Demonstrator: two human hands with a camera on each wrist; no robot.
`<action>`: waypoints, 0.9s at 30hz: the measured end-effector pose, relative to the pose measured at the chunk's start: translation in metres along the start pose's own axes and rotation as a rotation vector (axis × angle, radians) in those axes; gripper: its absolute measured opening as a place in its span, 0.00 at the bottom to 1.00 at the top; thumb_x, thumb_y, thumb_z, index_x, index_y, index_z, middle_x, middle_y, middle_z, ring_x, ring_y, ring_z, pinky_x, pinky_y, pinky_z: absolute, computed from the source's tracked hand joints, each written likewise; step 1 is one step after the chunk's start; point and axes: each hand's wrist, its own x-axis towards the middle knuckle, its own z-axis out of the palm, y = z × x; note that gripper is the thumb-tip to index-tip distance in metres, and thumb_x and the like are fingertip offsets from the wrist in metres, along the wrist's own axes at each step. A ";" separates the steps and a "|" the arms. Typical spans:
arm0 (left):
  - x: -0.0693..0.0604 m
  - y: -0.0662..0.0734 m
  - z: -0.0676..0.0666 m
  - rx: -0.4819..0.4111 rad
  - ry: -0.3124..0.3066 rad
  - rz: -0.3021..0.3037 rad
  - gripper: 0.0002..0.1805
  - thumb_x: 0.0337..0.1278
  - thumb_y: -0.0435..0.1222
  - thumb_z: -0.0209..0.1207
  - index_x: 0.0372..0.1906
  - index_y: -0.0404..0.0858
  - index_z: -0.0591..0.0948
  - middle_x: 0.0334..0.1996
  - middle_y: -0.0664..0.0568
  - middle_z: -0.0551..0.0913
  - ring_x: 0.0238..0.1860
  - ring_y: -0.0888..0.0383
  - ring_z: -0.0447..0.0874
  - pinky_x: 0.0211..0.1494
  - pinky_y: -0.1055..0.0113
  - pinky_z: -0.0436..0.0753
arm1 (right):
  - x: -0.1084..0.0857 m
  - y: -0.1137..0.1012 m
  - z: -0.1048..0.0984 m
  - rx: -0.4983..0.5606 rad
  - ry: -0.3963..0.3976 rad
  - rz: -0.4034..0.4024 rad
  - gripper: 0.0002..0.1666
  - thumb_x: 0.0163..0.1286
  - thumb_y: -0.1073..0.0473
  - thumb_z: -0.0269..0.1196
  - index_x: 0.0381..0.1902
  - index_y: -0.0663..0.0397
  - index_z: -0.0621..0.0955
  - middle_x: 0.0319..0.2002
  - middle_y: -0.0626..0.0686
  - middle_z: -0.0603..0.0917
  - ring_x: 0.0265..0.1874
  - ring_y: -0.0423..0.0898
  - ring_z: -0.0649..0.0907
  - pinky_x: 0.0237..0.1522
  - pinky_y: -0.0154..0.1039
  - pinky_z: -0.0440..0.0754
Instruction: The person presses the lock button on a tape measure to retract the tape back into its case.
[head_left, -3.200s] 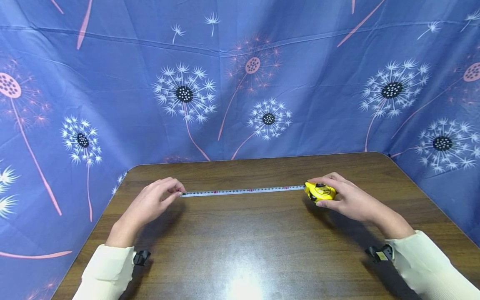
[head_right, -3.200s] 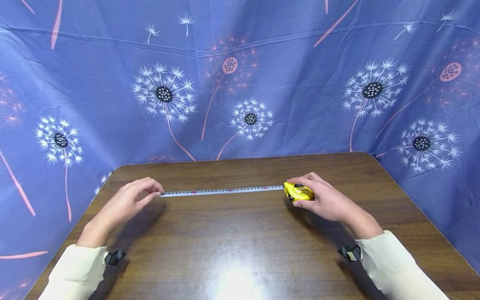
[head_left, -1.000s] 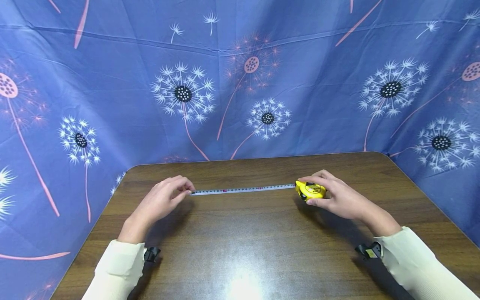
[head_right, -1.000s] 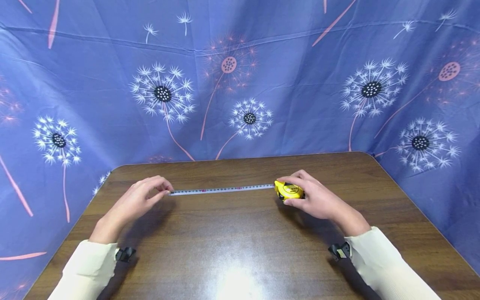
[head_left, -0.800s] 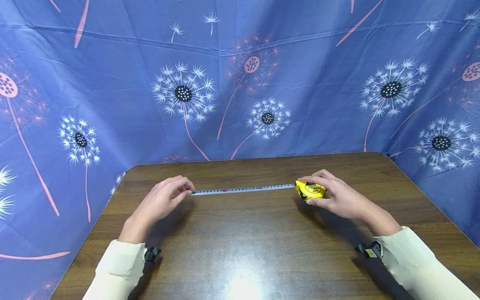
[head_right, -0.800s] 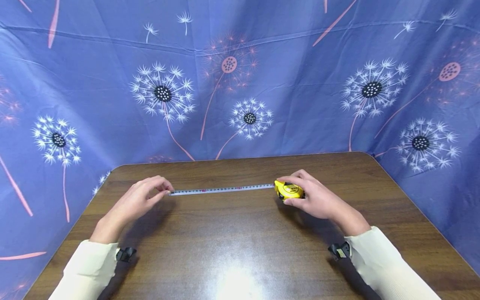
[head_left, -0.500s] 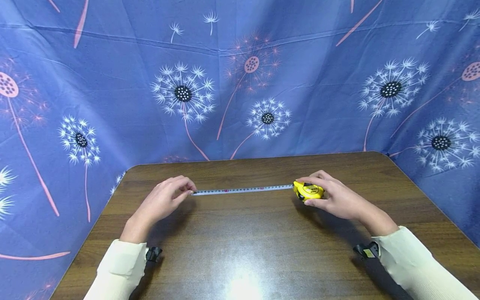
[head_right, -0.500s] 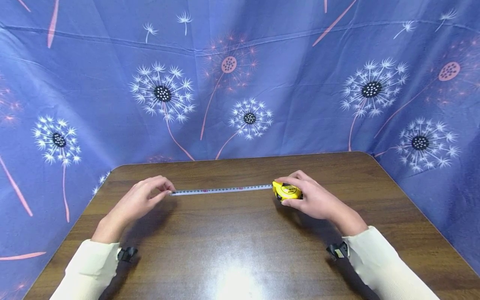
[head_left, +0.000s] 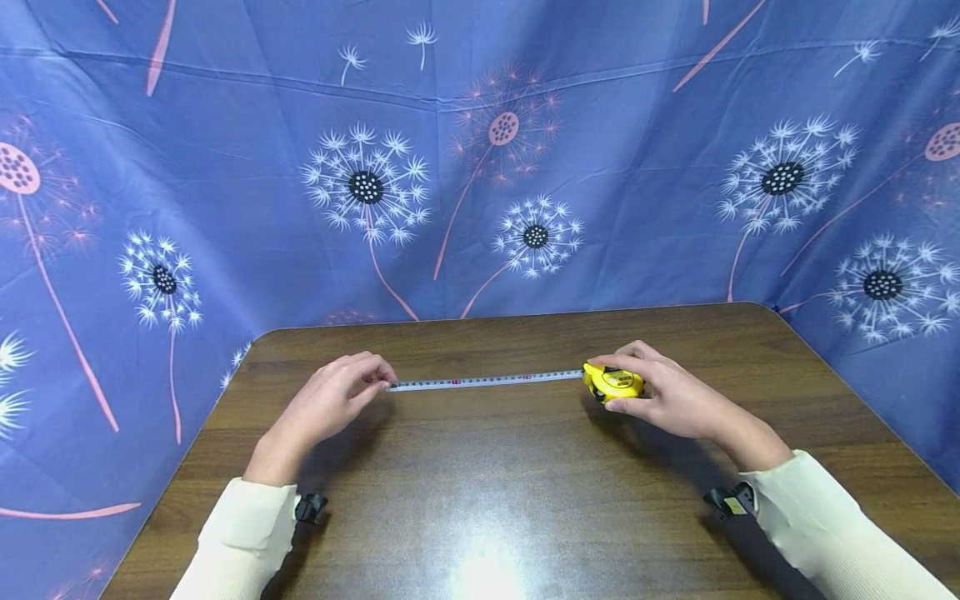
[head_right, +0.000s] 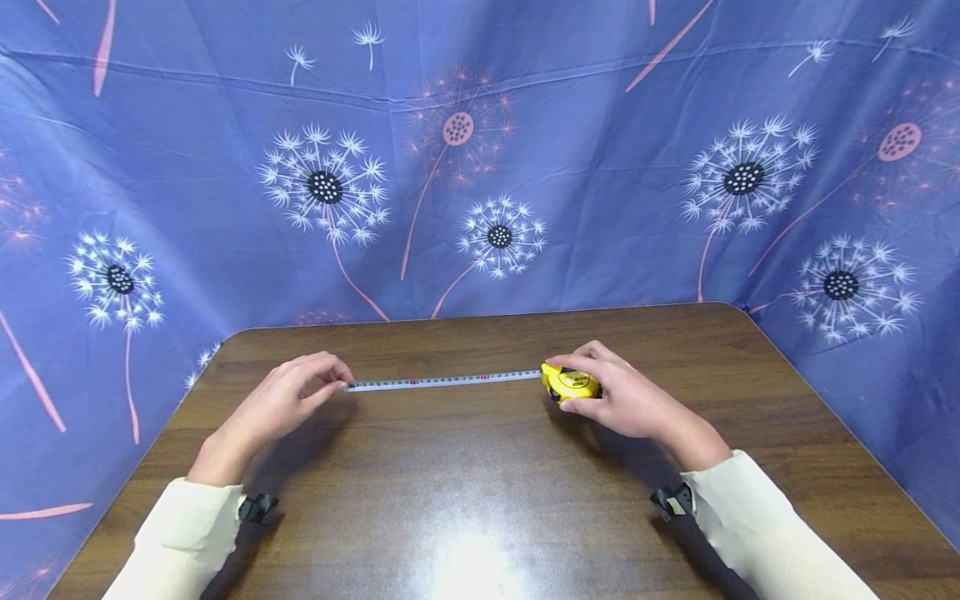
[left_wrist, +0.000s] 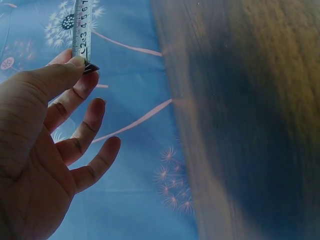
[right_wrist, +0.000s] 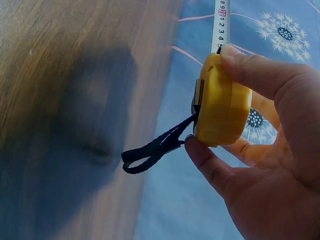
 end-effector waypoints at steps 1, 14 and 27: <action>0.000 0.000 0.000 0.000 -0.002 -0.001 0.05 0.69 0.34 0.64 0.42 0.50 0.84 0.40 0.59 0.86 0.42 0.62 0.83 0.48 0.56 0.82 | 0.000 0.000 0.000 -0.003 -0.001 0.000 0.36 0.63 0.58 0.77 0.68 0.49 0.78 0.53 0.53 0.79 0.43 0.43 0.79 0.40 0.40 0.80; 0.004 0.000 0.003 0.008 -0.023 -0.021 0.07 0.69 0.34 0.65 0.42 0.52 0.84 0.39 0.65 0.84 0.42 0.63 0.81 0.47 0.57 0.81 | 0.005 -0.002 0.003 -0.008 -0.003 -0.010 0.35 0.63 0.58 0.76 0.68 0.46 0.79 0.54 0.53 0.79 0.43 0.42 0.79 0.41 0.41 0.80; 0.010 0.005 0.010 0.014 -0.019 0.002 0.08 0.68 0.34 0.66 0.41 0.54 0.83 0.38 0.69 0.81 0.42 0.63 0.80 0.48 0.58 0.80 | 0.008 -0.004 0.005 -0.013 -0.008 -0.013 0.36 0.62 0.58 0.77 0.68 0.50 0.78 0.52 0.52 0.78 0.40 0.42 0.79 0.39 0.39 0.81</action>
